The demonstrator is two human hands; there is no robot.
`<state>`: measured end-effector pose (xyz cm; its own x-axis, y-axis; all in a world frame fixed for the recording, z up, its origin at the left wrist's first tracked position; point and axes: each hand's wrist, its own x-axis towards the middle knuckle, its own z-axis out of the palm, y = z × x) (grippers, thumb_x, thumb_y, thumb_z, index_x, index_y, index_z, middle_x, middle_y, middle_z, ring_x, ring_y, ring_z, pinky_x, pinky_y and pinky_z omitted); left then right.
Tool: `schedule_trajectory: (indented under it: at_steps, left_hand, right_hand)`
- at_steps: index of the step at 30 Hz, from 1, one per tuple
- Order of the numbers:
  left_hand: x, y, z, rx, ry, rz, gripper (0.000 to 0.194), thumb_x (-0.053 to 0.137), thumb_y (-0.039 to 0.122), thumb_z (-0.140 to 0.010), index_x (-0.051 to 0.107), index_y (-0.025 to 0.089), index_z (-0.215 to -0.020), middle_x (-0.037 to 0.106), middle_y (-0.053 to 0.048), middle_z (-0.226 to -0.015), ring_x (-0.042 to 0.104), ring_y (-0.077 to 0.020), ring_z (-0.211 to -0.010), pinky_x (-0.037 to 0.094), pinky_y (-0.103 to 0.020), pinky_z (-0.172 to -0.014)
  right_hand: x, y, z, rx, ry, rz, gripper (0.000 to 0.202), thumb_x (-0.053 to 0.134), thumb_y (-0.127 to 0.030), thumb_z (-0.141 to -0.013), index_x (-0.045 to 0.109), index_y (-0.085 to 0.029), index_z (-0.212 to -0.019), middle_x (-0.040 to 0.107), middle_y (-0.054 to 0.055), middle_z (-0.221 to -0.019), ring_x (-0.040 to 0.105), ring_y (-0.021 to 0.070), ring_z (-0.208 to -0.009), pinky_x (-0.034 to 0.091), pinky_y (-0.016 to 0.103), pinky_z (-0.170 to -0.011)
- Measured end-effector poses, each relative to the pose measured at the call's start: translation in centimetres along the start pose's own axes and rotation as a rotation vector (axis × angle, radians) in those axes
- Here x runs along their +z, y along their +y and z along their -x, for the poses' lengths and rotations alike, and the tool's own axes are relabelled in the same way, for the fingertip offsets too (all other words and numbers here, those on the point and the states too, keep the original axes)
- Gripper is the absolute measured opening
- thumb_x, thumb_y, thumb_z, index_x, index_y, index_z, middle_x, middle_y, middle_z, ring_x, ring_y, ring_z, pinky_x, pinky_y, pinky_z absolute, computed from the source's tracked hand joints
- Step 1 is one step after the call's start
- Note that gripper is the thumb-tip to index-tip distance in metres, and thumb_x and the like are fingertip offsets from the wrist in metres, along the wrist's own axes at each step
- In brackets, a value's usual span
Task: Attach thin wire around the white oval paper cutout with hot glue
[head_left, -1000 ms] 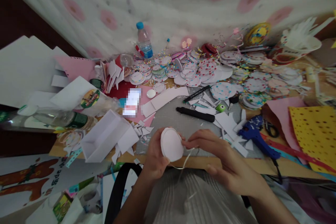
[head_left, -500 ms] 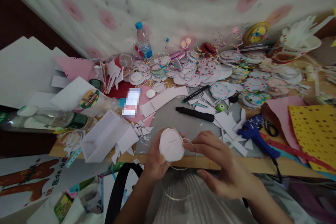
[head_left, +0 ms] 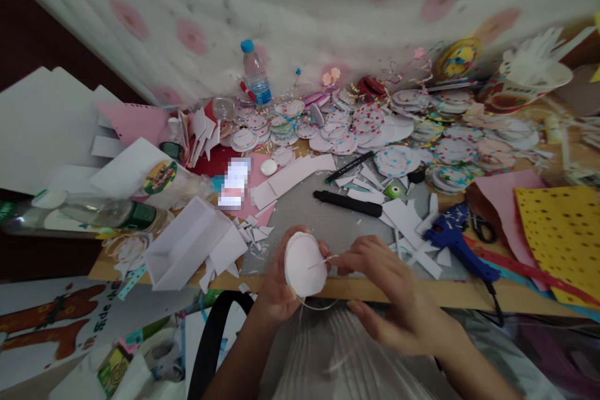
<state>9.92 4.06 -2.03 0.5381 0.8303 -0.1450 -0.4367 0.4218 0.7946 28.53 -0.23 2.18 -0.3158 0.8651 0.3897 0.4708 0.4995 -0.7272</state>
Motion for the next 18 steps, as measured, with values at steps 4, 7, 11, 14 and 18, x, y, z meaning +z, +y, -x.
schedule_trajectory:
  at_steps: [4, 7, 11, 14, 18]
  left_hand:
    - [0.1, 0.2, -0.1, 0.043, -0.022, -0.041, 0.08, 0.08, 0.058, -0.049, 0.046, 0.029, -0.115, 0.058, -0.008, -0.101, 0.06, -0.025, -0.093, 0.046, -0.041, -0.086]
    - [0.2, 0.2, -0.3, 0.077, 0.006, -0.044, 0.078, 0.082, 0.052, -0.049, 0.047, 0.027, -0.114, 0.058, -0.008, -0.102, 0.059, -0.0242, -0.093, 0.045, -0.042, -0.091]
    - [0.7, 0.2, -0.5, 0.142, 0.04, -0.087, 0.073, 0.082, 0.043, -0.053, 0.047, 0.027, -0.115, 0.059, -0.007, -0.103, 0.058, -0.0224, -0.095, 0.047, -0.036, -0.085]
    - [1.2, 0.3, -0.4, 0.154, 0.045, -0.072, 0.07, 0.082, 0.036, -0.056, 0.047, 0.028, -0.116, 0.059, -0.006, -0.106, 0.058, -0.0209, -0.097, 0.048, -0.031, -0.083]
    - [1.7, 0.4, -0.2, 0.152, -0.002, -0.054, 0.069, 0.082, 0.031, -0.057, 0.047, 0.028, -0.117, 0.059, -0.005, -0.107, 0.057, -0.0192, -0.098, 0.047, -0.028, -0.082]
  right_hand:
    - [0.2, 0.2, 0.9, 0.076, 0.115, -0.007, 0.051, 0.053, -0.022, -0.079, 0.04, -0.017, -0.128, 0.054, 0.012, -0.108, 0.053, 0.0268, -0.1, 0.045, 0.042, -0.082]
    - [0.2, -0.2, 1.3, 0.079, 0.171, -0.014, 0.066, 0.061, -0.029, -0.073, 0.036, -0.016, -0.133, 0.044, 0.015, -0.121, 0.047, 0.0305, -0.111, 0.042, 0.046, -0.091]
    - [0.8, -0.9, 1.0, 0.008, 0.088, 0.081, 0.093, 0.075, -0.037, -0.066, 0.022, -0.02, -0.141, 0.036, 0.016, -0.133, 0.037, 0.0351, -0.123, 0.036, 0.053, -0.099]
    - [1.7, -1.1, 0.6, -0.046, 0.076, 0.156, 0.09, 0.072, -0.026, -0.073, 0.017, -0.022, -0.144, 0.035, 0.016, -0.136, 0.033, 0.0345, -0.128, 0.034, 0.055, -0.1]
    - [2.2, -0.8, 0.5, -0.042, 0.186, 0.169, 0.078, 0.061, -0.006, -0.076, 0.023, -0.021, -0.143, 0.04, 0.014, -0.126, 0.04, 0.0301, -0.123, 0.041, 0.051, -0.097]
